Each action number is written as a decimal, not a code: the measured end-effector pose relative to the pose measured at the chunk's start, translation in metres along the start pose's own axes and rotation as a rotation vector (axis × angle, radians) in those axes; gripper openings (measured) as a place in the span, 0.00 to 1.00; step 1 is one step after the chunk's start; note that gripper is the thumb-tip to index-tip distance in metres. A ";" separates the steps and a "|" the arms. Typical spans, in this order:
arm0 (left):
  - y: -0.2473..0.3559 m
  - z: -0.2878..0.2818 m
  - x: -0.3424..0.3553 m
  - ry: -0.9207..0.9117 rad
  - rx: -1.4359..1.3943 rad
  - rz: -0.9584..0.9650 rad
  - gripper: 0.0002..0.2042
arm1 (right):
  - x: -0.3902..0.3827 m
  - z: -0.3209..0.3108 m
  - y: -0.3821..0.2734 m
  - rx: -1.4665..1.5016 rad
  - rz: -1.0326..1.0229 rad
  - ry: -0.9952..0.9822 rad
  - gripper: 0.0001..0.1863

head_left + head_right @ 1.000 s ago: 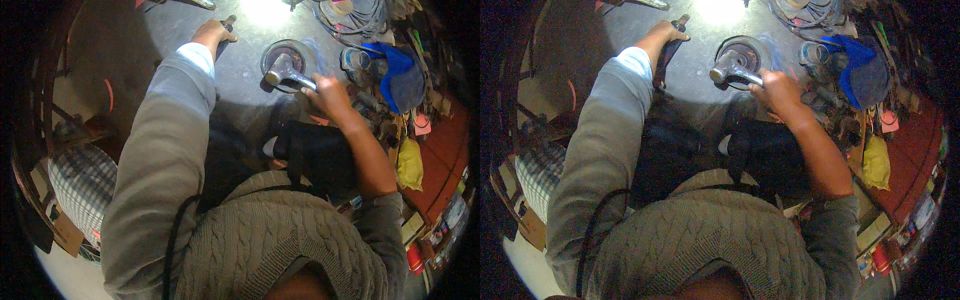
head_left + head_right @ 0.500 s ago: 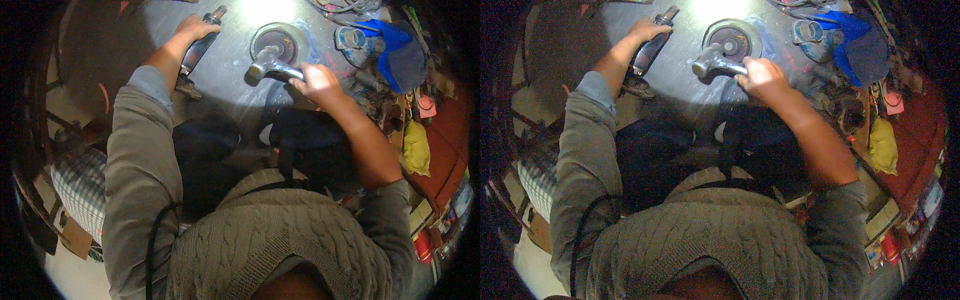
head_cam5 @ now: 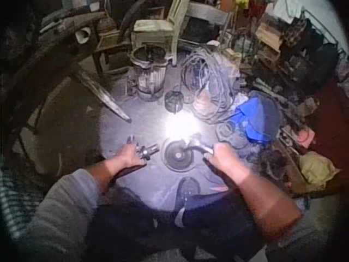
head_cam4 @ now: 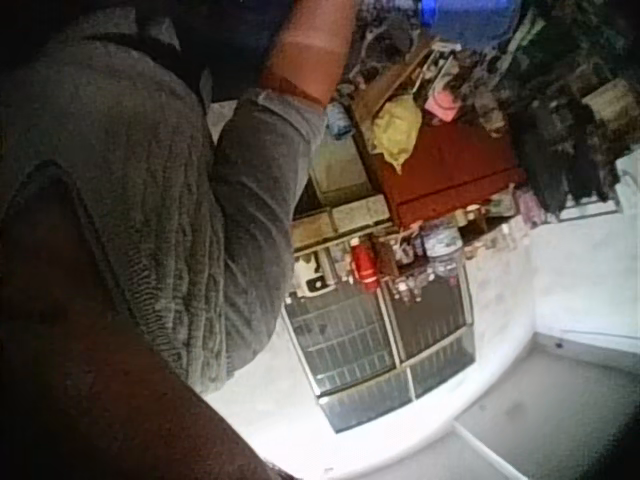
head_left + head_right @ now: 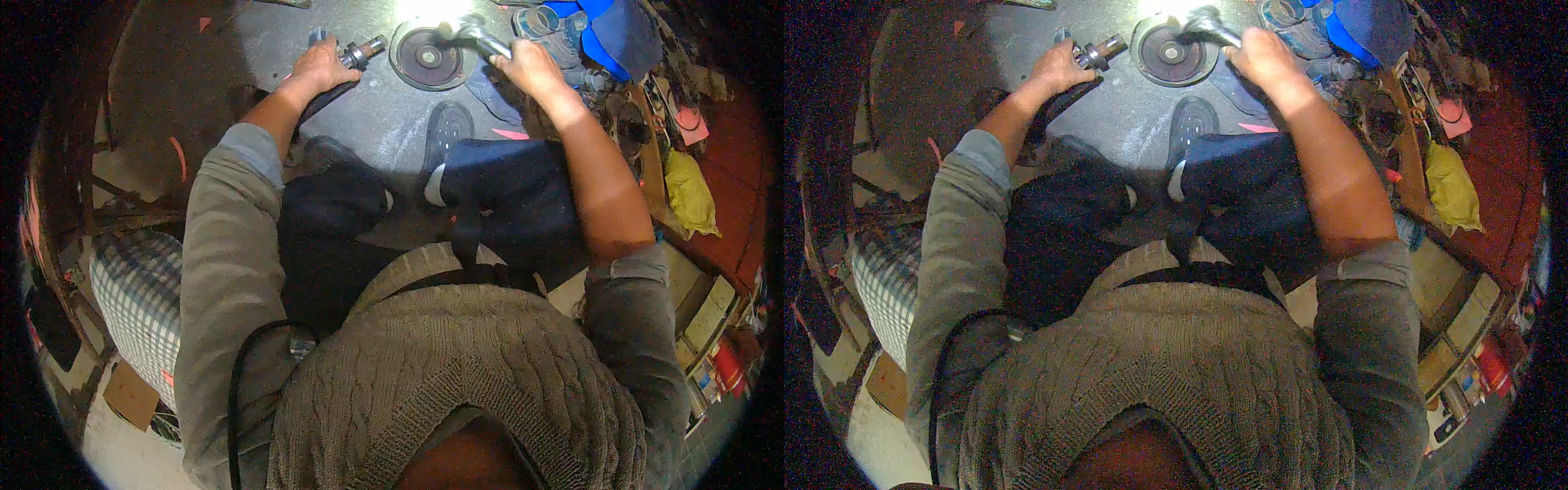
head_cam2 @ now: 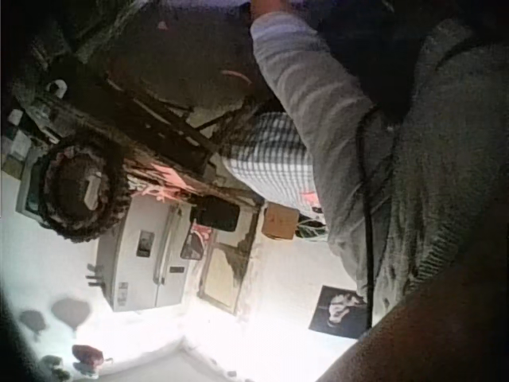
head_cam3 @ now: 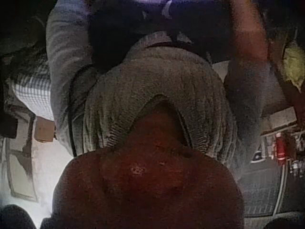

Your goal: The person handles a small metal ring and a circular metal part, then uses a power tool to grind or polish a cylindrical component. They wipe the part with a cloth and continue working on the assembly on the workbench.

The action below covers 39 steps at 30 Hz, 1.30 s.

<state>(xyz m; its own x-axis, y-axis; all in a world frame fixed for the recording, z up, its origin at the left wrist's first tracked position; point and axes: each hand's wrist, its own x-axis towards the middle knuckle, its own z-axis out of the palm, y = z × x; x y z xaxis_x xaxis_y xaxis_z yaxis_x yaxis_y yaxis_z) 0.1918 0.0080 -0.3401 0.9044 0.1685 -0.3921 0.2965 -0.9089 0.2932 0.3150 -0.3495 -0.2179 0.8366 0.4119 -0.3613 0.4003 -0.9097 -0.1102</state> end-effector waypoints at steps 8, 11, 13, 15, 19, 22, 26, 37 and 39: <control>-0.027 0.002 -0.001 0.123 -0.120 0.087 0.42 | 0.076 0.068 0.051 0.025 0.378 -0.334 0.15; -0.032 0.001 -0.002 0.135 -0.133 0.103 0.41 | 0.090 0.096 0.038 0.155 0.406 -0.462 0.15; -0.032 0.001 -0.002 0.183 -0.134 0.134 0.40 | 0.094 0.106 0.027 0.218 0.396 -0.510 0.16; -0.031 0.003 -0.002 0.195 -0.124 0.139 0.40 | 0.094 0.110 0.017 0.250 0.365 -0.481 0.17; -0.027 0.006 -0.002 0.165 -0.105 0.122 0.38 | 0.091 0.107 -0.003 0.399 0.296 -0.488 0.24; -0.021 0.002 -0.006 0.123 -0.098 0.140 0.37 | 0.089 0.109 -0.019 0.334 0.220 -0.440 0.28; -0.001 -0.011 -0.020 0.100 -0.061 0.149 0.37 | 0.089 0.108 -0.033 0.282 0.122 -0.362 0.29; -0.046 -0.011 -0.034 0.003 -0.075 0.170 0.45 | 0.016 0.061 -0.088 0.266 -0.159 0.185 0.30; -0.069 -0.005 -0.038 0.010 -0.022 0.163 0.47 | -0.006 0.073 -0.102 0.456 -0.185 0.242 0.31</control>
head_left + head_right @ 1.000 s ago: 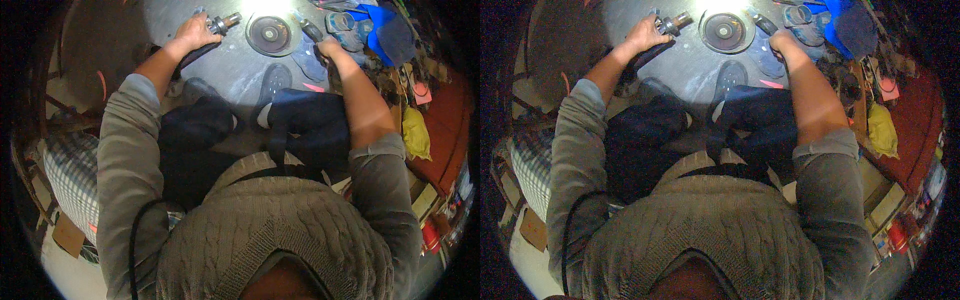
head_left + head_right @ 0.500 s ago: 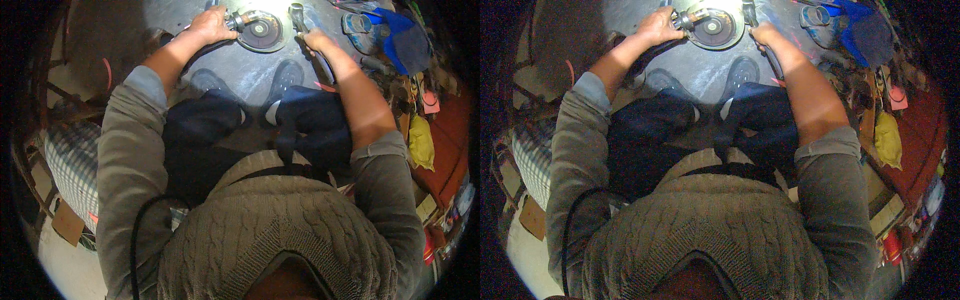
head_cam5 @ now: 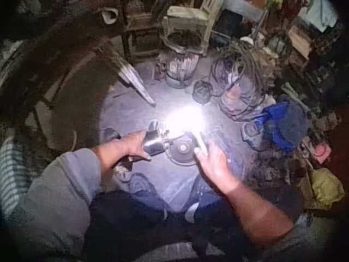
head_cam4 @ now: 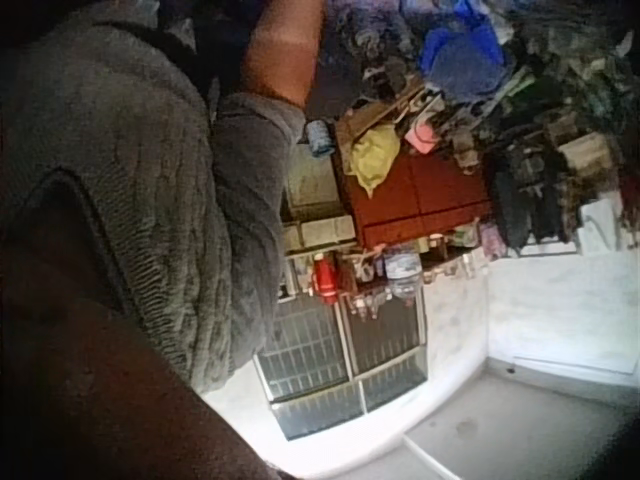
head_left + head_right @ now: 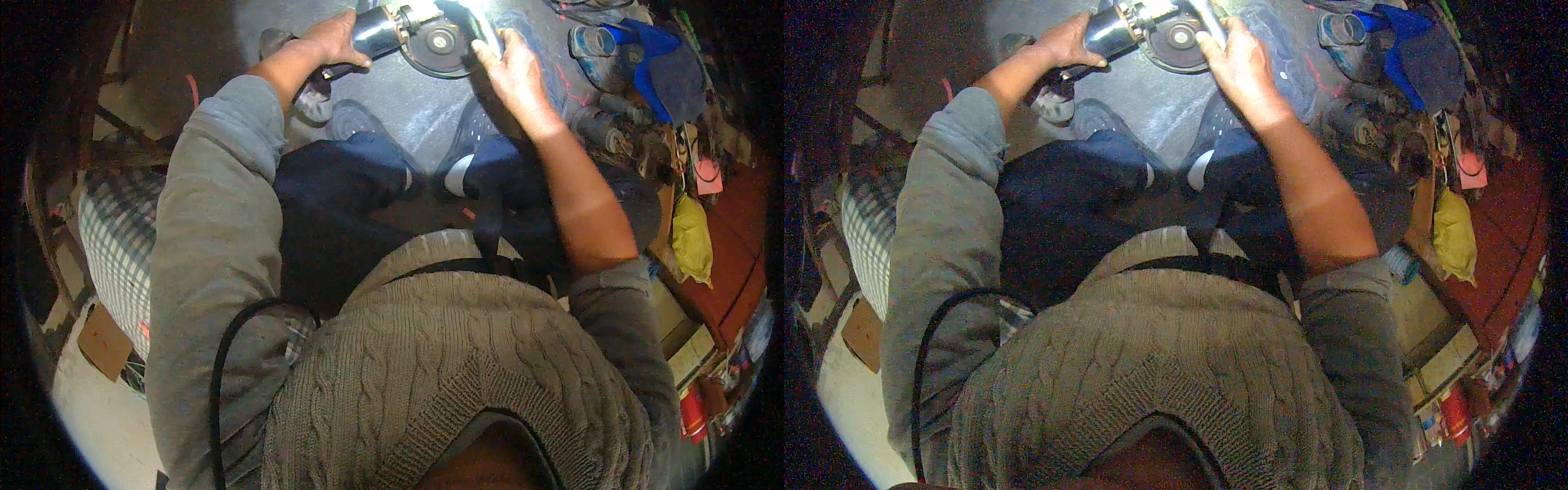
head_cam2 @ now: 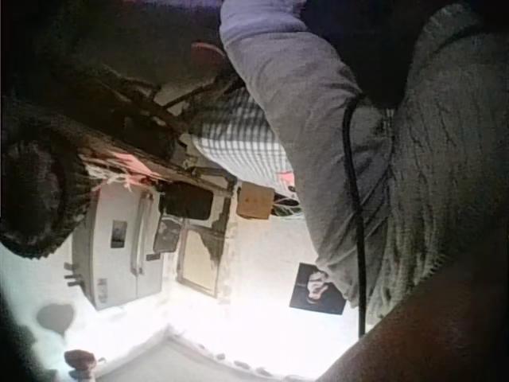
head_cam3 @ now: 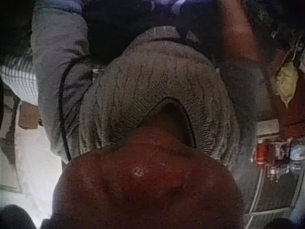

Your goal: The person handles a small metal ring and a circular metal part, then uses a power tool to grind or polish a cylindrical component. They wipe the part with a cloth and continue working on the assembly on the workbench.

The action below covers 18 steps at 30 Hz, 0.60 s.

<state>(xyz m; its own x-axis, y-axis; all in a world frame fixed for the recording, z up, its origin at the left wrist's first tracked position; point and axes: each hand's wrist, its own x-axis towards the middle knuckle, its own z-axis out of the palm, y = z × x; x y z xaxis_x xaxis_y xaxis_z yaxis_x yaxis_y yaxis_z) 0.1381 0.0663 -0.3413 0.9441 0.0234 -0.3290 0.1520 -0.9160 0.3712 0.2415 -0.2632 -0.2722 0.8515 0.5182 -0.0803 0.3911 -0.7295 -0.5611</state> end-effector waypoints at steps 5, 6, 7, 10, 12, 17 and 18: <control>-0.005 0.004 -0.002 -0.084 0.111 -0.077 0.47 | -0.026 0.029 -0.014 0.106 0.087 -0.109 0.24; -0.001 0.004 -0.002 -0.087 0.111 -0.087 0.46 | -0.028 0.030 -0.014 0.180 0.147 -0.167 0.22; 0.002 0.004 -0.003 -0.087 0.119 -0.106 0.46 | -0.029 0.032 -0.014 0.221 0.260 -0.214 0.19; 0.007 0.002 -0.007 -0.030 0.102 -0.097 0.46 | -0.027 0.031 -0.007 0.292 0.404 -0.282 0.19; 0.009 0.002 -0.009 -0.018 0.088 -0.098 0.47 | -0.023 0.034 -0.001 0.273 0.415 -0.275 0.19; 0.013 0.008 -0.004 -0.014 0.120 -0.153 0.48 | -0.015 0.052 -0.006 0.103 0.383 -0.282 0.23; 0.012 0.012 -0.002 -0.032 0.129 -0.171 0.48 | -0.016 0.053 -0.013 0.145 0.317 -0.259 0.24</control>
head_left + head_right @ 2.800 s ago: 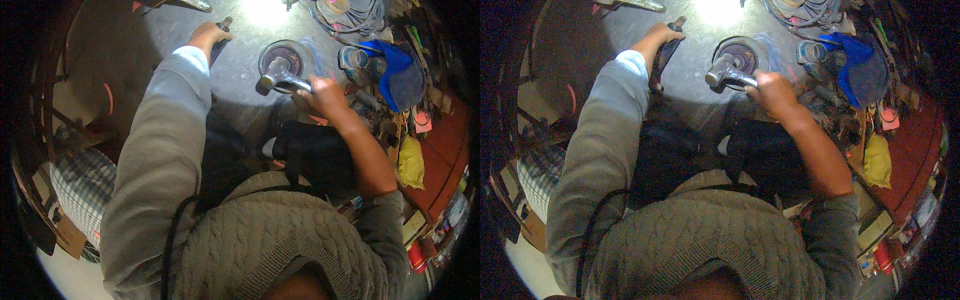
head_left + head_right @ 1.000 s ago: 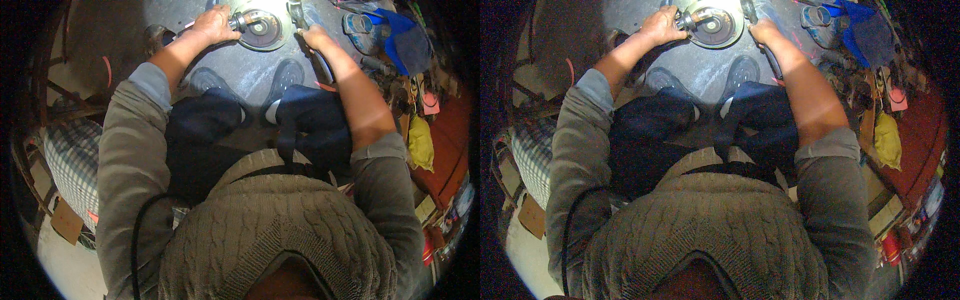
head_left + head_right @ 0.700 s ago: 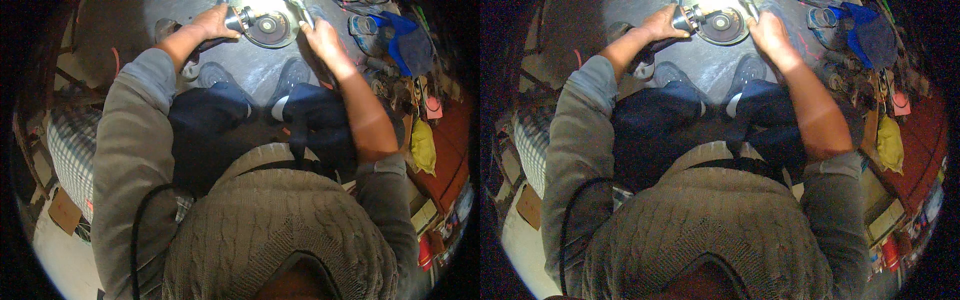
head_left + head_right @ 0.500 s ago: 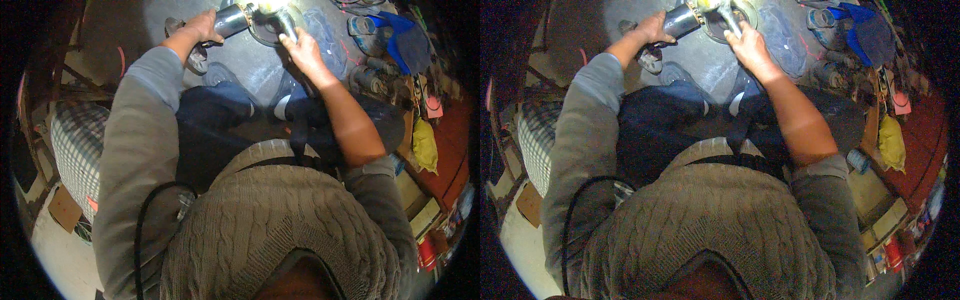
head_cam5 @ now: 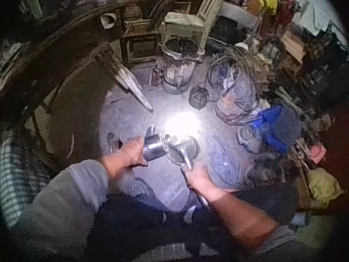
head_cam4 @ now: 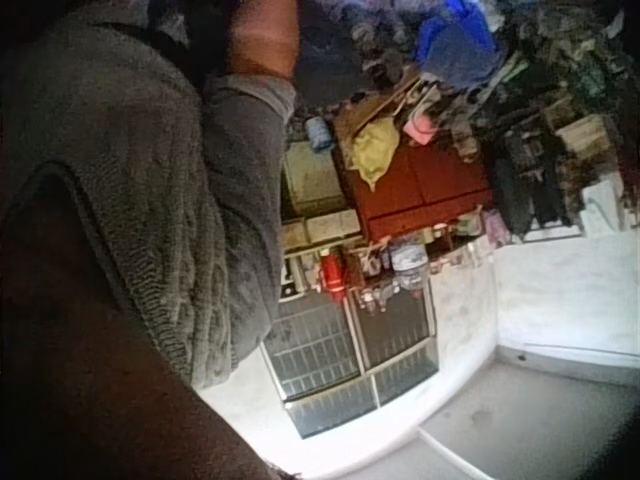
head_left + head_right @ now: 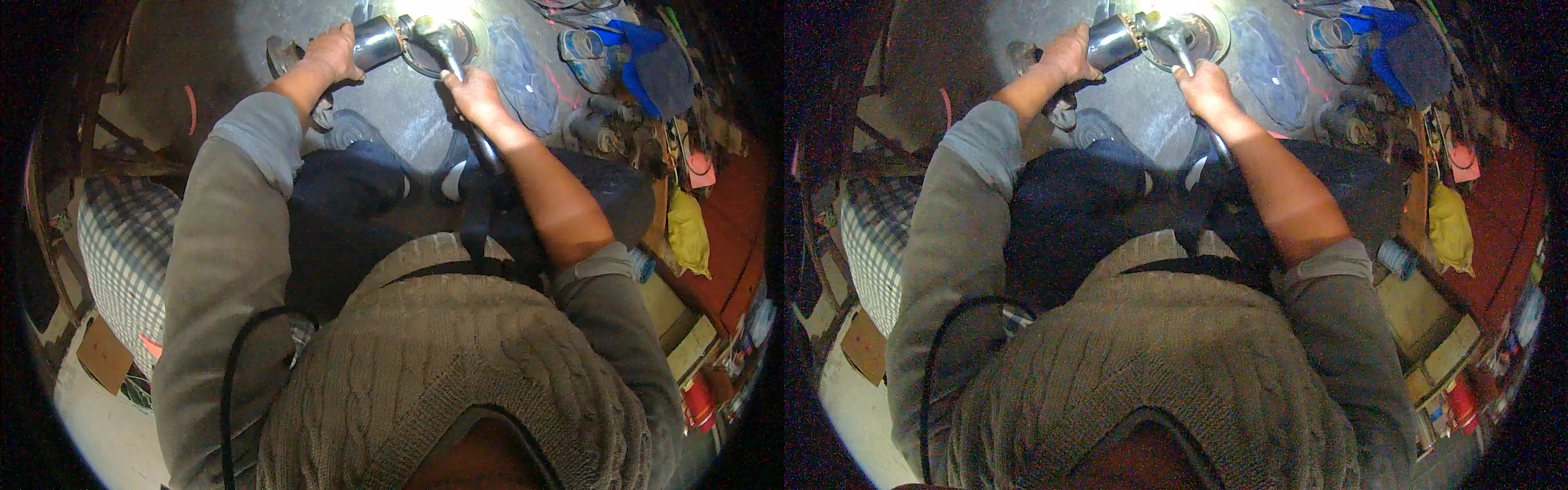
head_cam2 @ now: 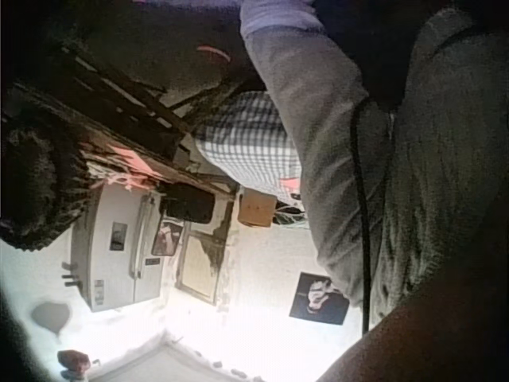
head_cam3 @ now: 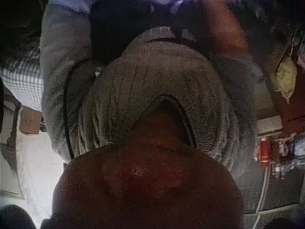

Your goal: The person handles a small metal ring and a circular metal part, then uses a power tool to grind or polish a cylindrical component. They wipe the part with a cloth and continue working on the assembly on the workbench.

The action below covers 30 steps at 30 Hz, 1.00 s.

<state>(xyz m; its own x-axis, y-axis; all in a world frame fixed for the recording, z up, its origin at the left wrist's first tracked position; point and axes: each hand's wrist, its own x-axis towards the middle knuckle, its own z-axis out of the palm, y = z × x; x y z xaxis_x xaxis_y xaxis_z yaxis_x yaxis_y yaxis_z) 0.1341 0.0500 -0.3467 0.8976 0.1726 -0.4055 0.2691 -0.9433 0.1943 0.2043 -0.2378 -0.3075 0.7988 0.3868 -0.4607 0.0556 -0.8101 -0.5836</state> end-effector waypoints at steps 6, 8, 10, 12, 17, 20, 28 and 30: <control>-0.031 0.039 0.016 0.015 -0.237 0.170 0.44 | -0.033 0.002 -0.067 0.024 -0.361 -0.002 0.27; -0.038 0.049 0.021 0.069 -0.479 0.410 0.40 | -0.039 0.003 -0.083 0.062 -0.525 0.015 0.27; -0.036 0.051 0.021 0.111 -0.959 0.493 0.39 | -0.037 0.005 -0.084 0.073 -0.742 0.135 0.25; -0.028 0.042 0.016 0.134 -0.632 0.303 0.39 | -0.025 0.007 -0.070 -0.048 -0.450 0.094 0.25; -0.002 -0.001 -0.001 0.019 -0.029 0.026 0.45 | 0.011 -0.001 -0.010 -0.301 0.038 -0.040 0.27; -0.001 -0.005 -0.003 0.047 -0.043 0.077 0.43 | 0.002 0.007 -0.007 -0.252 0.126 -0.157 0.28; -0.024 0.033 0.020 0.085 -0.043 0.177 0.40 | -0.027 0.019 -0.097 0.210 -0.817 0.102 0.23; -0.021 0.029 0.018 0.126 -0.021 0.264 0.39 | -0.021 0.015 -0.092 0.137 -0.595 0.085 0.26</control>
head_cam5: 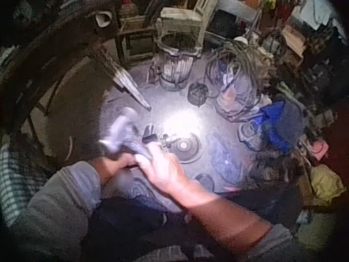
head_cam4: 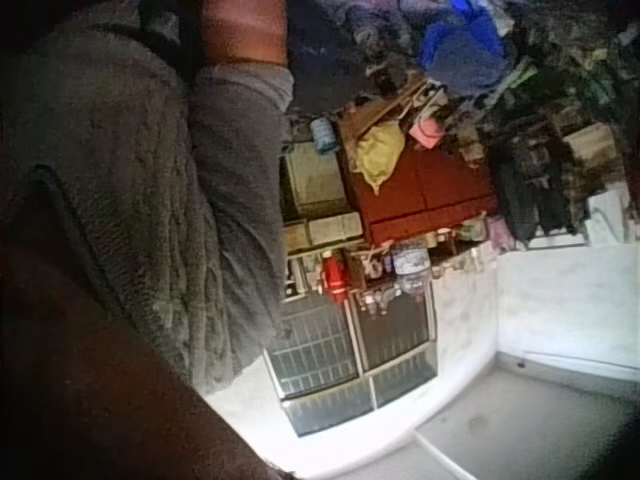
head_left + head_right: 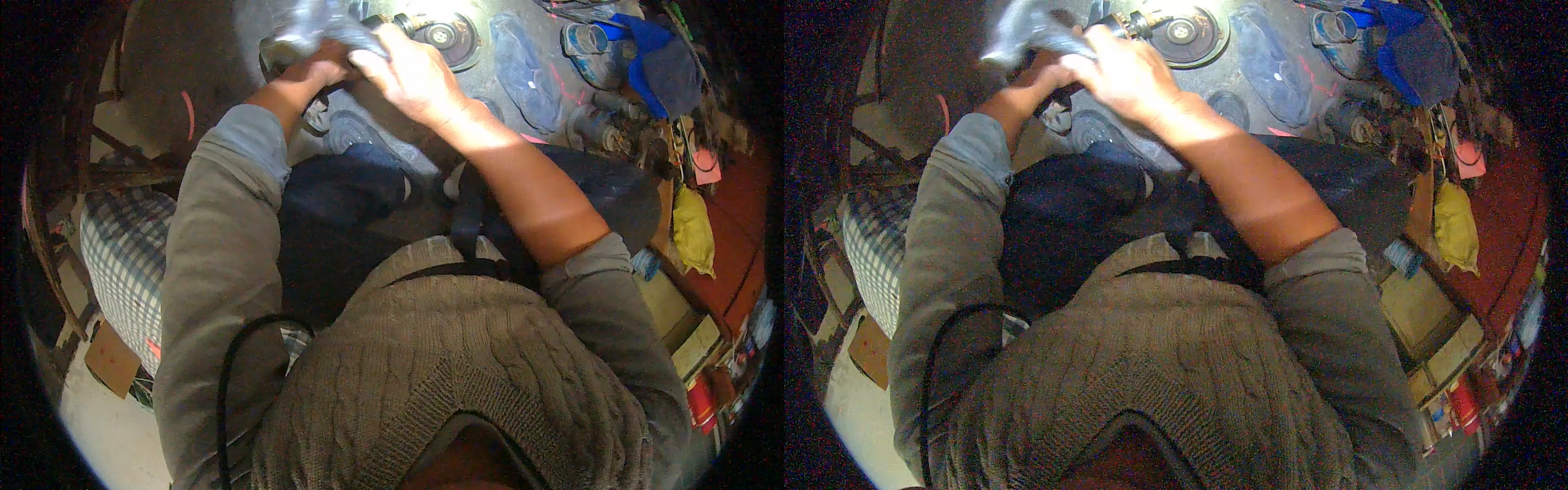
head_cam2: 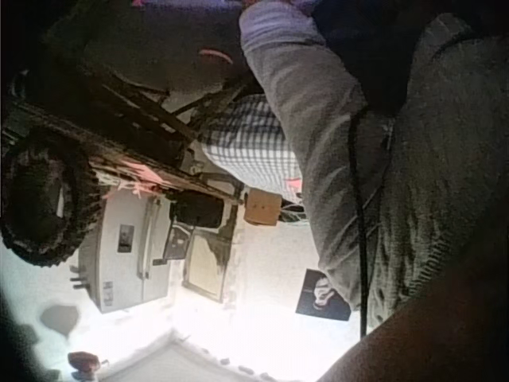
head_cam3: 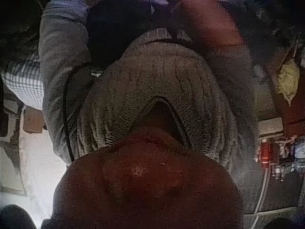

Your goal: The person handles a small metal ring and a circular metal part, then uses a power tool to grind or polish a cylindrical component. They wipe the part with a cloth and continue working on the assembly on the workbench.

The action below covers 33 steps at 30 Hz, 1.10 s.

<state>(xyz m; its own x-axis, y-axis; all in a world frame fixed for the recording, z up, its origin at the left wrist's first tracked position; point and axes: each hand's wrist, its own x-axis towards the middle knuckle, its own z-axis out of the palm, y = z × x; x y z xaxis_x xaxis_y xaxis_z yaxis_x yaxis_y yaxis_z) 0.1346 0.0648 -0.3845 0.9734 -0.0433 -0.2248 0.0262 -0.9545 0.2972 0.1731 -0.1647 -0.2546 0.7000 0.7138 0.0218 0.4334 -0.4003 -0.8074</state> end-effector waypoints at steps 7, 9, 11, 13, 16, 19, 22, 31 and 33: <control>0.029 -0.028 -0.008 -0.133 0.054 -0.188 0.48 | -0.016 -0.015 0.072 -0.291 0.743 -0.224 0.33; 0.027 -0.025 -0.005 -0.092 0.085 -0.146 0.47 | -0.021 -0.007 0.065 -0.266 0.648 -0.239 0.33; 0.021 -0.013 -0.006 -0.049 0.081 -0.137 0.46 | -0.020 -0.002 0.046 -0.135 0.489 -0.230 0.32; 0.007 -0.005 -0.002 -0.313 -0.089 -0.122 0.46 | -0.015 0.000 0.021 -0.136 0.236 -0.182 0.31; -0.010 0.002 -0.001 -0.175 0.018 0.081 0.48 | -0.011 -0.014 -0.009 -0.109 0.204 -0.209 0.30; -0.012 -0.001 0.001 -0.080 0.029 0.155 0.48 | -0.018 -0.039 -0.018 -0.084 0.182 -0.157 0.31; 0.002 -0.009 0.005 -0.177 0.000 -0.117 0.48 | -0.029 -0.069 -0.001 -0.119 0.310 -0.072 0.33; 0.024 -0.029 0.004 -0.228 0.061 -0.216 0.46 | -0.013 -0.134 0.148 0.747 0.964 0.212 0.10; 0.021 -0.027 0.006 -0.210 0.039 -0.196 0.46 | -0.032 -0.127 0.181 0.844 1.050 0.293 0.08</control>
<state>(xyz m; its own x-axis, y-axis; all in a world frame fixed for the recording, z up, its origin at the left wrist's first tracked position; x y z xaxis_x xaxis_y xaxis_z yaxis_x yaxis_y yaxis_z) 0.1475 0.0525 -0.3543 0.8819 0.0869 -0.4634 0.1968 -0.9610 0.1943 0.3017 -0.3329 -0.3268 0.6197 0.1078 -0.7774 -0.7665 -0.1295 -0.6290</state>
